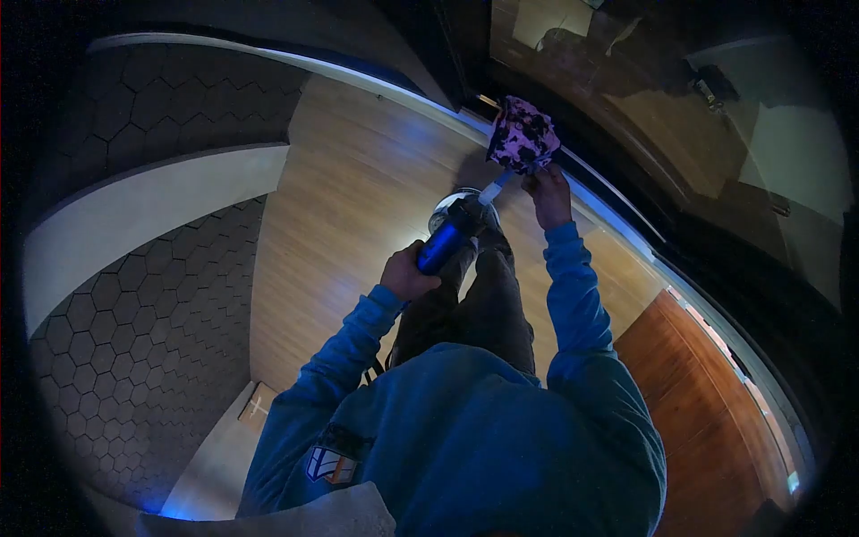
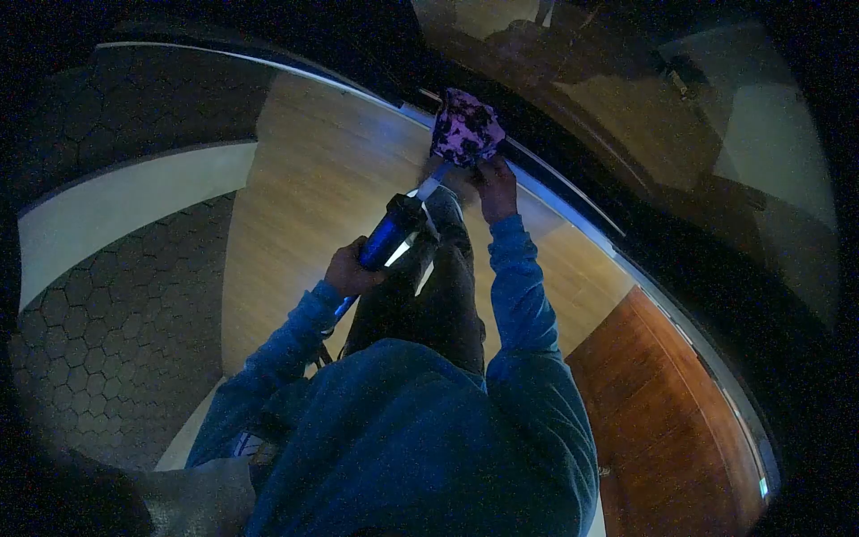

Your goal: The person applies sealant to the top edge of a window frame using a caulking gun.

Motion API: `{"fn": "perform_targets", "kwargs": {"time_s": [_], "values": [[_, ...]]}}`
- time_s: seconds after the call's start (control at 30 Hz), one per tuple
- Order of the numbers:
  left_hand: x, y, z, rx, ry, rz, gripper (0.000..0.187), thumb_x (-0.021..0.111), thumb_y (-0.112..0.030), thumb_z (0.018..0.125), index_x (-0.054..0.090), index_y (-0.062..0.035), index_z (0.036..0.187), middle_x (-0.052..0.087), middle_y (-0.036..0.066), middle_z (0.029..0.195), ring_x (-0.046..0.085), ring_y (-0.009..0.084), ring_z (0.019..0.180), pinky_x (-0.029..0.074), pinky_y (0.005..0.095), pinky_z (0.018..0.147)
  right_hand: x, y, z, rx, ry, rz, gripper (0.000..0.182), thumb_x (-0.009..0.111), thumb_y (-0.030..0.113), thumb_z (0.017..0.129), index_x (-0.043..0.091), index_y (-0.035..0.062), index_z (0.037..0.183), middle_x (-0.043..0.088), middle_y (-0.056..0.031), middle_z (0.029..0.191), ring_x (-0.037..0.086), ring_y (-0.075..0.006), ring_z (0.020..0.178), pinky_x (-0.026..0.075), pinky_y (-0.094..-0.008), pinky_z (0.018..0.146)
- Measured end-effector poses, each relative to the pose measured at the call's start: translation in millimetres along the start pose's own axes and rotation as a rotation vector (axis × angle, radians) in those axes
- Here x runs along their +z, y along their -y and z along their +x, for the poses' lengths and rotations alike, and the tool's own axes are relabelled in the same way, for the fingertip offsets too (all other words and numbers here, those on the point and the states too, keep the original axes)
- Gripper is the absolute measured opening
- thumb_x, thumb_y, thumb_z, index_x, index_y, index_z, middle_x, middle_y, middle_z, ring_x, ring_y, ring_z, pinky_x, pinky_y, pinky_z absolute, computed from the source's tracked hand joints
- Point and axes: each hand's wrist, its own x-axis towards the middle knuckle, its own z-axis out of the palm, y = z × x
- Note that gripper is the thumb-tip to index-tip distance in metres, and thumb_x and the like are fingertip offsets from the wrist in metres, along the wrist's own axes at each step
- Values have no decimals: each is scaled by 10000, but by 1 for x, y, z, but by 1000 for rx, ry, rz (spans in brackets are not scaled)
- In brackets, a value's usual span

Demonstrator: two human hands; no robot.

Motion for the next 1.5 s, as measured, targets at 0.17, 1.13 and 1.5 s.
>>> {"fn": "perform_targets", "kwargs": {"time_s": [0.17, 1.13, 1.5], "values": [[0, -2, -1, -3, -1, -28, 596, 736, -301, 536, 592, -37, 1050, 660, 201, 885, 638, 376, 832, 508, 427, 762, -17, -5, 1, -15, 41, 31, 241, 520, 130, 890, 543, 93, 1127, 602, -29, 994, 592, -174, 889, 480, -329, 798], [-34, -12, -23, -26, -82, -189, 665, 774, -117, 511, 559, 5, 1128, 661, 144, 914, 639, 226, 826, 508, 357, 781, 3, 25, -21, 130, 199, 605, 419, 432, 198, 863, 508, 24, 1237, 560, -134, 1237, 514, -307, 1168, 400, -478, 1026], [-61, -19, -35, -40, -124, -290, 650, 748, -88, 514, 561, -1, 1131, 637, 89, 896, 602, 196, 805, 497, 341, 772, 41, 42, -56, -378, 175, -786, 526, 438, 425, 931, 381, 148, 1376, 447, -110, 1368, 420, -296, 1253, 333, -432, 1079]]}}
